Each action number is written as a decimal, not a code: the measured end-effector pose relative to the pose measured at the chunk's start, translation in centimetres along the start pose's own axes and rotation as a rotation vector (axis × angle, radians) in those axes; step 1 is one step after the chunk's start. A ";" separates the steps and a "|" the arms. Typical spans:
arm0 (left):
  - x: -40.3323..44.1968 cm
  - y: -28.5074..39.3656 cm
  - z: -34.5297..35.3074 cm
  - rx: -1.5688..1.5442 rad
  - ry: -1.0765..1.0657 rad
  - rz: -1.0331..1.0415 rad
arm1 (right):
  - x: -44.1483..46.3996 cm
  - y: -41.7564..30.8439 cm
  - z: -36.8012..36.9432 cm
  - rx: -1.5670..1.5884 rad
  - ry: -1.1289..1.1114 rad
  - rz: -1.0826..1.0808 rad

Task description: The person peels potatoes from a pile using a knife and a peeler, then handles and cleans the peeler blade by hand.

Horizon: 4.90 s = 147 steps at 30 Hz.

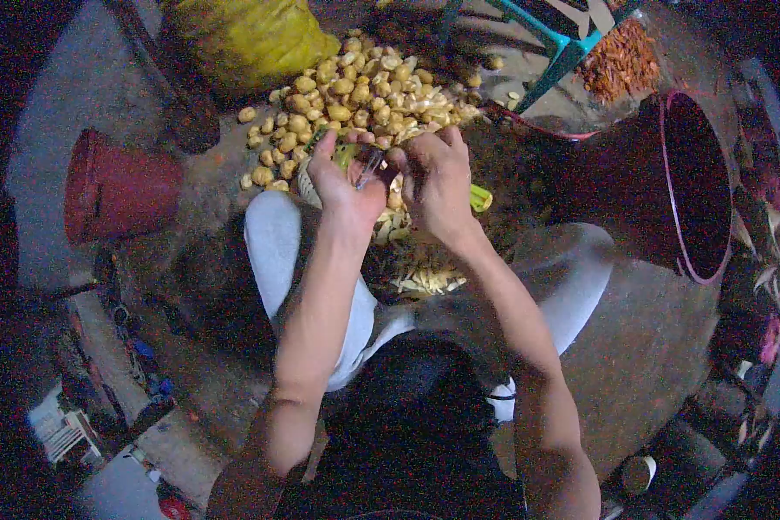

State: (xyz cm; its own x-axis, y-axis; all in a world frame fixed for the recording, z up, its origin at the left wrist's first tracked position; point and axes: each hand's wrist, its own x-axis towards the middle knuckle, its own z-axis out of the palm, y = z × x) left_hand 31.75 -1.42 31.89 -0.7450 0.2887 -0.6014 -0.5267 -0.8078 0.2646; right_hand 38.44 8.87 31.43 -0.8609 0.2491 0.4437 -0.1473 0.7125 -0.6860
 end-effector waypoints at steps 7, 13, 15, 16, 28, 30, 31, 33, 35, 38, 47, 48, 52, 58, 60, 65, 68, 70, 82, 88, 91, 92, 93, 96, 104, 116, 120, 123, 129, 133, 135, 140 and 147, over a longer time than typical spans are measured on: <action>-0.5 0.1 0.5 -0.042 0.032 -0.015 | -0.2 -0.2 0.0 -0.010 -0.041 -0.002; -0.3 0.1 -0.1 -0.019 0.015 -0.038 | -0.1 -0.3 0.0 -0.028 -0.059 -0.008; -0.1 0.2 0.5 -0.006 0.059 0.023 | -0.3 -1.0 0.4 0.033 -0.059 -0.033; -0.6 0.3 0.8 0.070 0.100 0.034 | -0.5 -1.3 0.5 0.050 -0.077 -0.042; -0.4 0.3 0.4 0.058 0.006 0.023 | -0.3 -0.7 0.4 0.051 -0.048 -0.054; -0.7 0.2 0.5 0.109 0.099 0.049 | -1.0 -1.5 0.4 0.103 -0.100 -0.044; -0.5 0.2 0.3 0.113 0.098 0.048 | -0.6 -1.7 -0.1 0.103 -0.097 -0.042; -0.2 0.1 0.0 -0.014 -0.068 0.070 | 0.2 -1.8 -0.9 0.086 -0.018 0.102; -0.3 0.1 0.7 0.004 -0.035 0.115 | 0.3 -0.5 -1.5 0.077 -0.036 0.124; 0.3 0.3 0.7 0.102 -0.028 0.220 | -0.4 0.3 -1.4 0.232 -0.108 0.283; 0.4 1.1 0.0 0.290 -0.516 0.338 | -1.0 1.0 -1.0 0.572 -0.211 0.533; 0.3 1.0 0.1 0.291 -0.518 0.338 | -1.0 1.1 -1.0 0.572 -0.209 0.533; 0.4 0.7 -0.1 0.379 -0.529 0.313 | -0.7 0.7 -1.6 0.326 -0.151 0.372; 0.1 0.4 -0.1 0.435 -0.553 0.341 | -0.5 -0.4 -1.8 0.087 -0.088 0.249; 0.0 0.4 -0.1 0.361 -0.544 0.318 | -0.3 -0.8 -1.9 0.064 -0.084 0.201; 0.2 0.2 -0.3 0.350 -0.503 0.371 | 0.0 -1.2 -1.9 -0.035 -0.059 0.125; 0.3 0.2 -0.5 0.328 -0.483 0.371 | -0.1 -1.4 -1.7 -0.025 -0.041 0.135; 0.3 0.2 -0.3 0.320 -0.474 0.364 | -0.3 -1.3 -1.5 -0.008 -0.025 0.109; 0.5 -0.1 -0.4 0.263 -0.377 0.370 | -0.8 -1.2 -0.7 -0.001 0.002 0.063; 0.5 -0.1 -0.5 0.284 -0.355 0.390 | -0.2 -1.1 -0.9 0.001 0.029 0.065; 0.3 -0.1 -0.7 0.283 -0.338 0.380 | -0.2 -1.2 -0.9 -0.009 0.028 0.059; 0.4 -0.2 -0.6 0.267 -0.322 0.380 | -0.1 -0.9 -1.0 -0.051 0.005 0.091; 0.4 -0.2 -0.5 0.250 -0.308 0.381 | -0.2 -1.0 -1.0 -0.051 0.004 0.090; 0.1 0.1 -0.6 0.261 -0.353 0.356 | -0.4 -1.2 -0.8 0.018 -0.014 0.047; 0.1 0.0 -0.8 0.230 -0.303 0.335 | -0.4 -1.0 -0.7 0.003 -0.033 0.091; -0.1 0.2 -0.1 0.227 -0.236 0.349 | -0.9 -2.2 -0.4 0.052 -0.041 0.046; 0.0 -0.1 -0.7 0.192 -0.254 0.343 | -0.7 -1.8 -0.7 0.051 -0.032 0.084; -0.1 0.1 -0.6 0.241 -0.269 0.354 | -1.4 -2.8 -0.7 0.118 -0.112 0.055; -0.1 0.0 -0.6 0.193 -0.293 0.318 | -0.6 -2.1 -0.9 0.081 -0.016 0.169; -0.1 -0.1 -0.6 0.165 -0.291 0.341 | -0.6 -1.8 -0.9 0.036 -0.084 0.156; -0.1 -0.2 -0.4 0.174 -0.264 0.370 | -0.7 -2.0 -0.7 0.059 -0.011 0.110; -0.1 -0.1 -0.9 0.172 -0.261 0.337 | -1.0 -1.7 -0.6 0.071 -0.046 0.089; 0.3 -0.1 -0.9 0.159 -0.279 0.356 | -0.1 -1.3 -1.0 -0.036 -0.066 0.156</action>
State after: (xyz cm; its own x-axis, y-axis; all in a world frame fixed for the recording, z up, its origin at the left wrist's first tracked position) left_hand 31.95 -1.75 31.06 -0.9605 0.1527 -0.2326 -0.2585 -0.7994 0.5423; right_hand 39.20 8.57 32.84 -0.9023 0.3158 0.2934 0.0072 0.6917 -0.7221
